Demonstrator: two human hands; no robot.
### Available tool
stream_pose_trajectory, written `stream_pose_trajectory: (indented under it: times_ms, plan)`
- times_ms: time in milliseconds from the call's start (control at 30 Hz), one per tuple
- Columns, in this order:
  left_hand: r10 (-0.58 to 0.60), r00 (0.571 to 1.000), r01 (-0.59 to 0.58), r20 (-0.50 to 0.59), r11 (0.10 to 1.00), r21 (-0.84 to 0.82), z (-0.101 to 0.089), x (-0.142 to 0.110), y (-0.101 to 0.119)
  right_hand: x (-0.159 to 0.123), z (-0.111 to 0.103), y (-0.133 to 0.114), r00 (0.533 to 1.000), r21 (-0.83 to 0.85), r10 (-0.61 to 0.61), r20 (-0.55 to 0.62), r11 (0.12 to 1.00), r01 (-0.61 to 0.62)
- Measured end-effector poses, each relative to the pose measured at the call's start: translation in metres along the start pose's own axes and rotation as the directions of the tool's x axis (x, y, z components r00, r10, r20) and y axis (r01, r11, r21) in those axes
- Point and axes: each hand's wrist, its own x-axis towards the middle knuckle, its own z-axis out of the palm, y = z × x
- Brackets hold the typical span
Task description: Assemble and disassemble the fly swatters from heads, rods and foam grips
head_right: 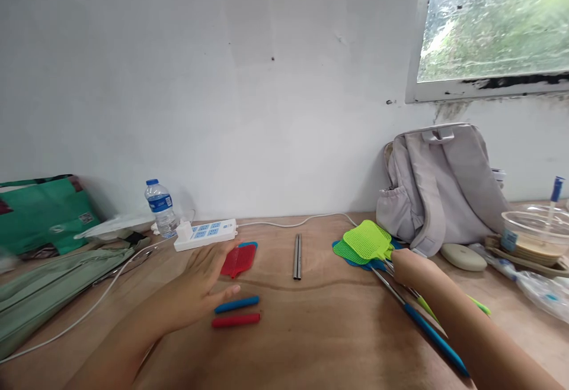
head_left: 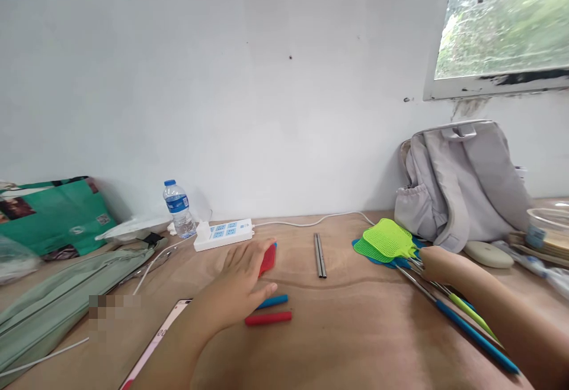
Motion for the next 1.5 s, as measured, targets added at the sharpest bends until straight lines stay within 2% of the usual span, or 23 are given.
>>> stream_pose_trajectory:
  times_ms: [100,167,267,333,400,467,533,633,733,933,1000,1100,1200,1333,1500]
  plan:
    - [-0.019,1.0,0.019,-0.004,1.0,0.002,0.002,0.004,-0.006,-0.001,-0.009,0.0,0.982,-0.014,-0.019,0.188,1.0,0.022]
    - [-0.054,0.998,0.054,0.013,0.999,-0.004,0.003,0.006,-0.009,-0.002,-0.018,-0.007,0.972,-0.047,0.02,0.233,0.999,-0.009]
    - [-0.137,0.984,0.139,0.111,0.99,-0.016,0.005,0.009,-0.013,-0.008,-0.03,-0.035,0.969,-0.072,0.037,0.243,0.997,-0.02]
    - [-0.171,0.965,0.179,0.197,0.984,-0.02,0.008,0.01,-0.013,-0.018,-0.03,-0.065,0.967,-0.027,-0.036,0.251,0.999,0.044]
    - [-0.169,0.946,0.182,0.278,0.983,-0.022,0.013,0.01,-0.012,-0.033,-0.022,-0.1,0.943,0.144,-0.208,0.261,0.974,0.176]
    - [-0.132,0.925,0.149,0.356,0.989,-0.02,0.021,0.01,-0.009,-0.049,-0.008,-0.131,0.911,0.323,-0.344,0.229,0.909,0.262]
    - [-0.111,0.892,0.127,0.437,0.992,-0.007,0.031,0.009,-0.004,-0.06,0.008,-0.153,0.886,0.38,-0.434,0.163,0.856,0.35]
    - [-0.163,0.849,0.154,0.503,0.986,0.061,0.04,0.007,0.006,-0.061,0.029,-0.165,0.873,0.4,-0.472,0.12,0.828,0.393]
    - [-0.189,0.857,0.151,0.48,0.982,0.116,0.039,0.007,0.02,-0.049,0.042,-0.162,0.879,0.433,-0.462,0.117,0.821,0.373]
    - [-0.098,0.876,0.063,0.472,0.994,0.09,0.03,0.008,0.037,-0.041,0.048,-0.156,0.891,0.444,-0.434,0.131,0.83,0.338]
    - [-0.027,0.893,0.014,0.45,0.999,0.032,0.035,0.007,0.04,-0.044,0.047,-0.155,0.877,0.458,-0.466,0.116,0.809,0.369]
    - [0.098,0.916,-0.085,0.39,0.995,-0.052,0.049,0.004,0.049,-0.047,0.044,-0.155,0.828,0.449,-0.555,0.08,0.762,0.467]
    - [0.153,0.936,-0.133,0.316,0.987,-0.085,0.062,-0.001,0.064,-0.049,0.043,-0.155,0.807,0.406,-0.584,0.082,0.76,0.508]
    - [0.135,0.966,-0.106,0.22,0.985,-0.137,0.077,-0.012,0.079,-0.049,0.043,-0.154,0.797,0.396,-0.599,0.08,0.753,0.526]
    - [0.048,0.995,-0.025,0.088,0.969,-0.247,0.089,-0.021,0.076,-0.053,0.037,-0.149,0.726,0.367,-0.685,0.053,0.69,0.624]
